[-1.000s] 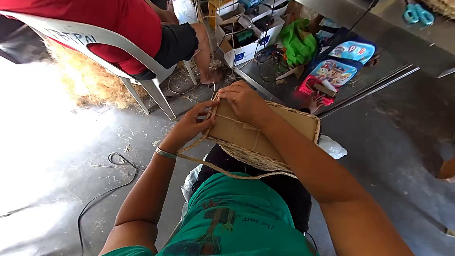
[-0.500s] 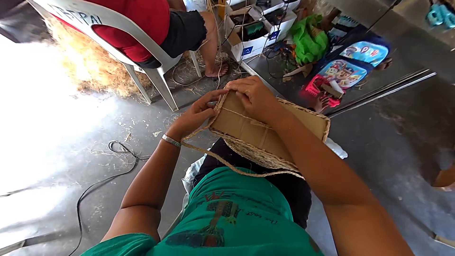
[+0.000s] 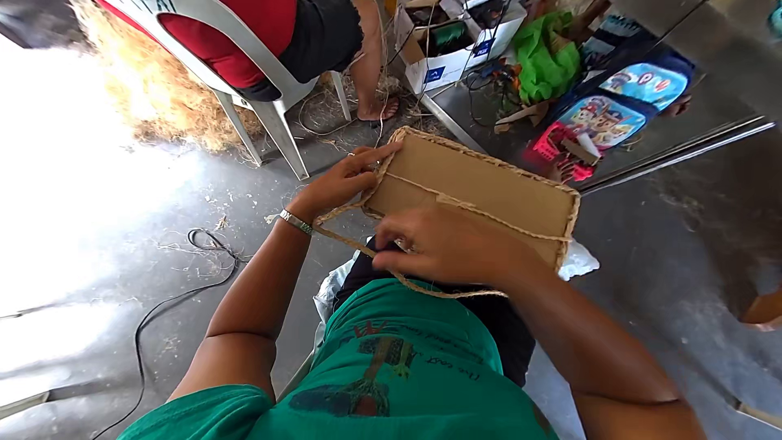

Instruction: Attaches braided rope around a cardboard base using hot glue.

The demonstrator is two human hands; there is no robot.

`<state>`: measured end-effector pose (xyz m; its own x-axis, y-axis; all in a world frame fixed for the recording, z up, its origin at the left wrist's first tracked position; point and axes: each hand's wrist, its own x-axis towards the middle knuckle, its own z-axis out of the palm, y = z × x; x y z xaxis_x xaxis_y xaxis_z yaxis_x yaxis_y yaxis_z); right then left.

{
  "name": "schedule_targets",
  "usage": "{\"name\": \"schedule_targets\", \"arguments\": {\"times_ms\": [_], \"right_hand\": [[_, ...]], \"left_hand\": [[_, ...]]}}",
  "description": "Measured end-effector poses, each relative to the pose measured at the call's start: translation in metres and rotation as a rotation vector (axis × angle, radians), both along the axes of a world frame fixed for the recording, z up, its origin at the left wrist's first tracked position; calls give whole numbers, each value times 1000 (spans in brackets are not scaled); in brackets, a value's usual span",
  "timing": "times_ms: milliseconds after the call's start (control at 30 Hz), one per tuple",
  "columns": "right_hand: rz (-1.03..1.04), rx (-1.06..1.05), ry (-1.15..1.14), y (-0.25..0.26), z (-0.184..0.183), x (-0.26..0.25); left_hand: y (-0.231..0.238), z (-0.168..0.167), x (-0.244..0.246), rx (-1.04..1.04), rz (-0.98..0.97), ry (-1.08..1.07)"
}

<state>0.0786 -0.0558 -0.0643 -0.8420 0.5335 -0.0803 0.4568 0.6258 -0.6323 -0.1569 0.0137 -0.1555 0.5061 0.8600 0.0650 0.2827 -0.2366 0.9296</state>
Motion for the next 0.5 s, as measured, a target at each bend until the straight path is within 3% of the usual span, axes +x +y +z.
{"name": "schedule_targets", "arguments": {"times_ms": [100, 233, 367, 500], "right_hand": [[-143, -232, 4, -24, -49, -27], [-215, -303, 255, -40, -93, -56], [-168, -159, 295, -65, -80, -57], [-102, 125, 92, -78, -55, -42]], "left_hand": [[0, 3, 2, 6, -18, 5], [-3, 8, 1, 10, -24, 44], [-2, 12, 0, -6, -29, 59], [-3, 11, -3, -18, -21, 109]]}}
